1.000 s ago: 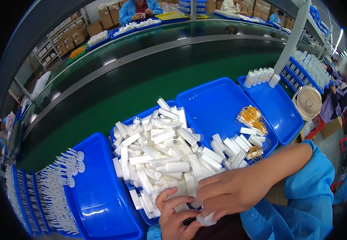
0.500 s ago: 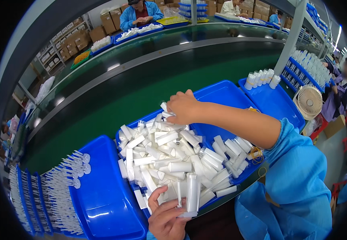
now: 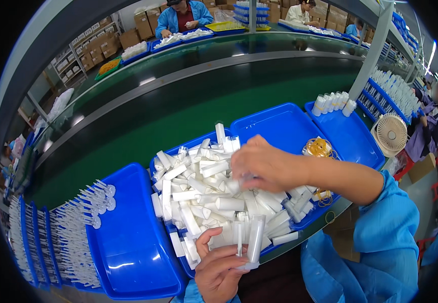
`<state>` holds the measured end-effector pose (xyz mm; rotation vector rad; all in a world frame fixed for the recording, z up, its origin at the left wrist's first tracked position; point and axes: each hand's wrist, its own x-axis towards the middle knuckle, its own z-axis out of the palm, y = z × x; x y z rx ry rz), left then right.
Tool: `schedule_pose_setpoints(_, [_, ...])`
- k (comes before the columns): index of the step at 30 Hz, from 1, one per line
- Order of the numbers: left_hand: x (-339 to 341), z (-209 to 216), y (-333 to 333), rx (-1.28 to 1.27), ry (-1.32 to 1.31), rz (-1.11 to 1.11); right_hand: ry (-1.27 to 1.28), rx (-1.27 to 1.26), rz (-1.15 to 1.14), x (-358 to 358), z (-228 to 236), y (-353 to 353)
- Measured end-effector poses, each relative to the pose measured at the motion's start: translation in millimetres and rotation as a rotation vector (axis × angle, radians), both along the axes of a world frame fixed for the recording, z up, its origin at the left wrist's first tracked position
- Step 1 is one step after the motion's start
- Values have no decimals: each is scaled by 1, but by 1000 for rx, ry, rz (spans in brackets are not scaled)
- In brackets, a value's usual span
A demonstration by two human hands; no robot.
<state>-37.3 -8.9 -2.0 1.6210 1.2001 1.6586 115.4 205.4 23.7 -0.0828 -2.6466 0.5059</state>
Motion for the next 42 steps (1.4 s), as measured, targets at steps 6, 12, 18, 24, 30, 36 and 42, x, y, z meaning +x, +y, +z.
schedule_pose_setpoints(6, [6,6,2,18,31,-64,97,-104,183,20,2,-38])
schedule_pose_setpoints(12, [5,3,1,20,123,-132,118,-175,186,31,3,-44])
schedule_pose_setpoints(18, [6,15,-1,-65,160,-160,-83,-135,136,45,24,-48])
schedule_pose_setpoints(24, [5,16,5,-17,293,-252,-175,-421,146,55,32,-58])
schedule_pose_setpoints(30, [7,12,5,43,403,-298,-169,-514,275,63,38,-59])
schedule_pose_setpoints(36, [12,13,6,68,397,-319,-158,-589,351,70,37,-66])
schedule_pose_setpoints(42, [13,8,13,94,411,-342,-103,-716,383,73,21,-70])
